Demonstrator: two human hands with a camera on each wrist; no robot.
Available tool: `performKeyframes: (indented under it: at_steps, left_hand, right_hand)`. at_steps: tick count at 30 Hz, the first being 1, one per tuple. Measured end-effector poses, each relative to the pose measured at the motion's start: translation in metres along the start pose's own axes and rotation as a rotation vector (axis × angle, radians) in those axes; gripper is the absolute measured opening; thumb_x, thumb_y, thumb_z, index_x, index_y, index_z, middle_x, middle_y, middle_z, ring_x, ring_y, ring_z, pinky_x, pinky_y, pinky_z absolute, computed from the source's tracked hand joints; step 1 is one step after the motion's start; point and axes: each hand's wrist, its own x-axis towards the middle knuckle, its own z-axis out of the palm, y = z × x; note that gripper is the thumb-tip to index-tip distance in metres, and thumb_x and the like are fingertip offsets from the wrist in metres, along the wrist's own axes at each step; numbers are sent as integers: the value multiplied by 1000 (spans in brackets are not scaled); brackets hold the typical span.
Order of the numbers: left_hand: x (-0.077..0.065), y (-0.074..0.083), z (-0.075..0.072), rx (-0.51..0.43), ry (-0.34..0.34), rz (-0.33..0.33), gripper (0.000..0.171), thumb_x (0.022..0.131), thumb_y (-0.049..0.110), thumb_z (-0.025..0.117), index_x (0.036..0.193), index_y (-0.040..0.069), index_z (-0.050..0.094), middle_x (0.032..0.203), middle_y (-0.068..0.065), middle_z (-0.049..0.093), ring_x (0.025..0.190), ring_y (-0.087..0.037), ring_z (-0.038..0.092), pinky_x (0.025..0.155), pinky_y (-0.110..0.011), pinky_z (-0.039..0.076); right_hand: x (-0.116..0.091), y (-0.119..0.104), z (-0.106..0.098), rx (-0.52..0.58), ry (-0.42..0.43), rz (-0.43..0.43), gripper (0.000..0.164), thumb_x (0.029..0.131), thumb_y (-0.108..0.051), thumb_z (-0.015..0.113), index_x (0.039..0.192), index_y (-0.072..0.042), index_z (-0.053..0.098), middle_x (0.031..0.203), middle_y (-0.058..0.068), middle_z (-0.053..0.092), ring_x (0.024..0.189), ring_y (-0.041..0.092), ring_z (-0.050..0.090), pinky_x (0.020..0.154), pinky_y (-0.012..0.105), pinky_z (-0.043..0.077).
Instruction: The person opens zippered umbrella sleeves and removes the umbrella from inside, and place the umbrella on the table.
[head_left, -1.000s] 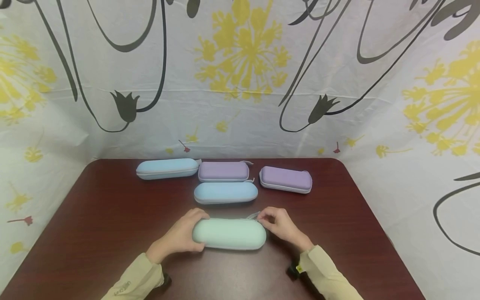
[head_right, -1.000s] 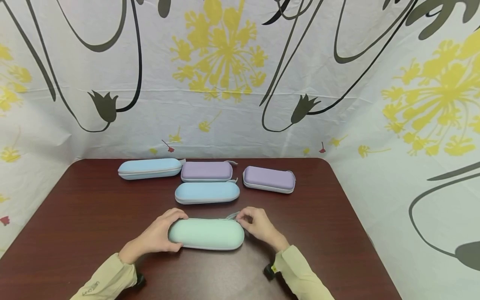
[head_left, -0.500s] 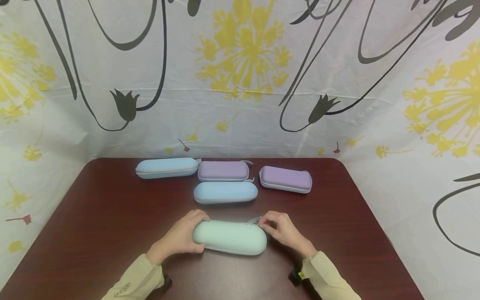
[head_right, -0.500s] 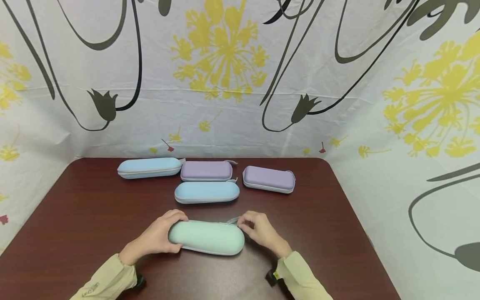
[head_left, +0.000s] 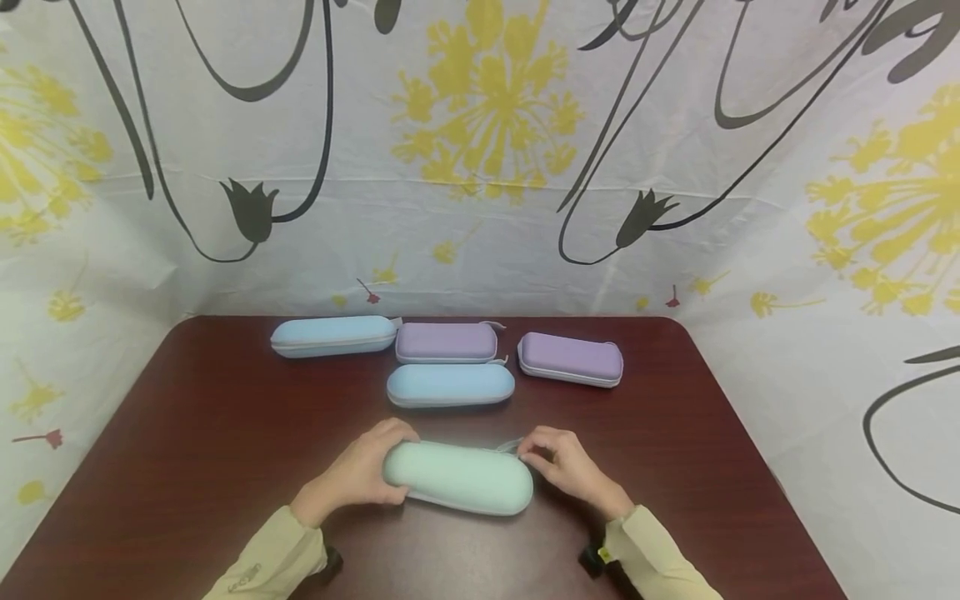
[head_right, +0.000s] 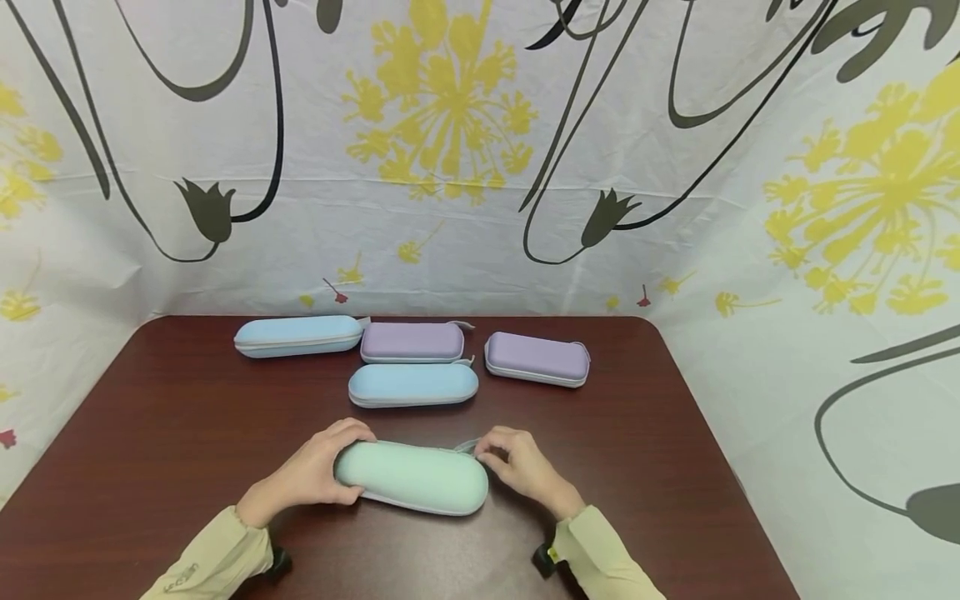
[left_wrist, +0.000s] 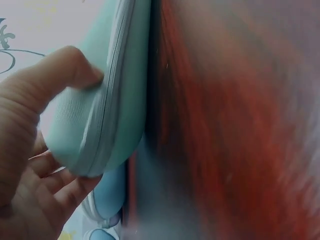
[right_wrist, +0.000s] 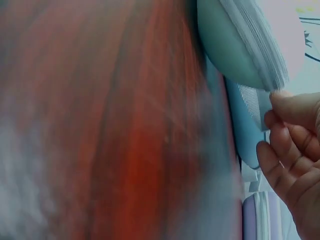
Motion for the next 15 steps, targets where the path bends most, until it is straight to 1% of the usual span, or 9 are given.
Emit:
performKeyframes:
  at_steps: [2,4,7,11,15]
  left_hand:
    - [1,-1,0,-10,-6,19,60,53,22,83,107,11,59,106,2,56,95,-13,52,78,-35,49]
    - [2,-3,1,0,-21,48,60,55,24,83,108,11,59,108,2,55,96,-13,52,80,-34,48]
    - [4,-4,3,3,-33,81,61,55,27,84,109,11,60,108,1,56,98,-14,52,81,-34,48]
    - [4,-3,4,-6,-21,77,59,55,26,84,107,12,61,106,2,58,96,-13,52,79,-33,49]
    - [4,-3,6,0,-3,76,58,54,25,83,106,12,61,105,2,58,95,-13,52,78,-32,49]
  right_hand:
    - [0,-2,1,-5,9,15,17,78,4,69,82,-13,67,80,-3,64,75,9,60,67,24,51]
    - [0,-3,2,-6,17,31,18,78,5,69,81,-13,68,79,-4,64,74,10,60,67,25,52]
    - [0,-4,3,-6,23,37,19,77,6,70,81,-13,68,79,-3,64,74,10,60,67,25,52]
    - [0,-4,2,0,16,23,19,77,5,70,81,-12,67,80,-4,64,74,9,60,67,23,51]
    - [-2,-3,0,13,-2,8,15,80,1,70,83,-13,68,81,-4,65,75,8,60,67,21,50]
